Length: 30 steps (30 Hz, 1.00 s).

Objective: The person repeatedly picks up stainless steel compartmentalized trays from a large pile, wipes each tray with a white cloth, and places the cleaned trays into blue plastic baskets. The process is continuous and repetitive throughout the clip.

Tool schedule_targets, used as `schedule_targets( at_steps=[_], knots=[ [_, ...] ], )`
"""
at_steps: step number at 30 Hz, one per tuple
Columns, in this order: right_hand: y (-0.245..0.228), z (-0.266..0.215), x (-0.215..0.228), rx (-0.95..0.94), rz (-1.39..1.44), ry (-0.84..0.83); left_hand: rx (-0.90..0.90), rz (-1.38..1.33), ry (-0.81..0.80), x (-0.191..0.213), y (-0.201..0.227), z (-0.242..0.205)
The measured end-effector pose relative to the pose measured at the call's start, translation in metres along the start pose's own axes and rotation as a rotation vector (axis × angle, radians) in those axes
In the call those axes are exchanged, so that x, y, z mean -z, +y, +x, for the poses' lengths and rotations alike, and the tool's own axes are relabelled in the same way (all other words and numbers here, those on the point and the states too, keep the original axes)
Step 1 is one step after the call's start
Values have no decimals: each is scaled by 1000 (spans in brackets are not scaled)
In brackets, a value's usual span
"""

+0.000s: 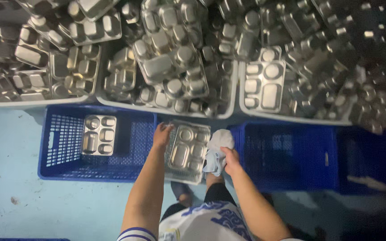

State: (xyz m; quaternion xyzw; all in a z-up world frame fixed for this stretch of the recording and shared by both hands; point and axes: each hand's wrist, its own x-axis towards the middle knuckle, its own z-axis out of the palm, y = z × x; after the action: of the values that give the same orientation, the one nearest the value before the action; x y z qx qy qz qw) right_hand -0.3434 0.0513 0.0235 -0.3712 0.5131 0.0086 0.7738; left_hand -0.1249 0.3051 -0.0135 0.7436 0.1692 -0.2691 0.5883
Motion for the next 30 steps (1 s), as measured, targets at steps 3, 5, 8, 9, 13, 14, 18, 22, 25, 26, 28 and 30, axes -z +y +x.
schedule_targets(
  at_steps=[3,5,8,9,13,14,18,22,25,26,28,30],
  knots=[
    [-35,41,-20,-49,26,-31,-81,-163,102,-5,32,57],
    [-53,65,-36,-107,15,-56,-102,-245,182,3,51,96],
    [-68,89,-40,-200,-5,-90,-69,-251,293,11,73,148],
    [-72,91,-35,-230,-25,-84,-78,-288,311,11,79,161],
    [-85,104,-12,-292,-26,-111,124,-534,393,3,101,195],
    [-89,105,-7,-322,-34,-102,141,-683,413,4,108,201],
    [-108,101,33,-360,-61,14,178,-1085,428,-1,124,202],
    [-119,110,38,-160,-46,85,27,-1129,280,-22,144,189],
    [-143,126,15,-12,103,93,-261,-1153,184,-55,167,146],
    [-157,134,1,26,185,58,-318,-1070,156,-64,176,123],
    [-194,153,-33,123,338,-55,-460,-763,112,-88,192,67],
    [-239,153,-66,235,392,-126,-622,-408,20,-114,208,-2]
  ],
)
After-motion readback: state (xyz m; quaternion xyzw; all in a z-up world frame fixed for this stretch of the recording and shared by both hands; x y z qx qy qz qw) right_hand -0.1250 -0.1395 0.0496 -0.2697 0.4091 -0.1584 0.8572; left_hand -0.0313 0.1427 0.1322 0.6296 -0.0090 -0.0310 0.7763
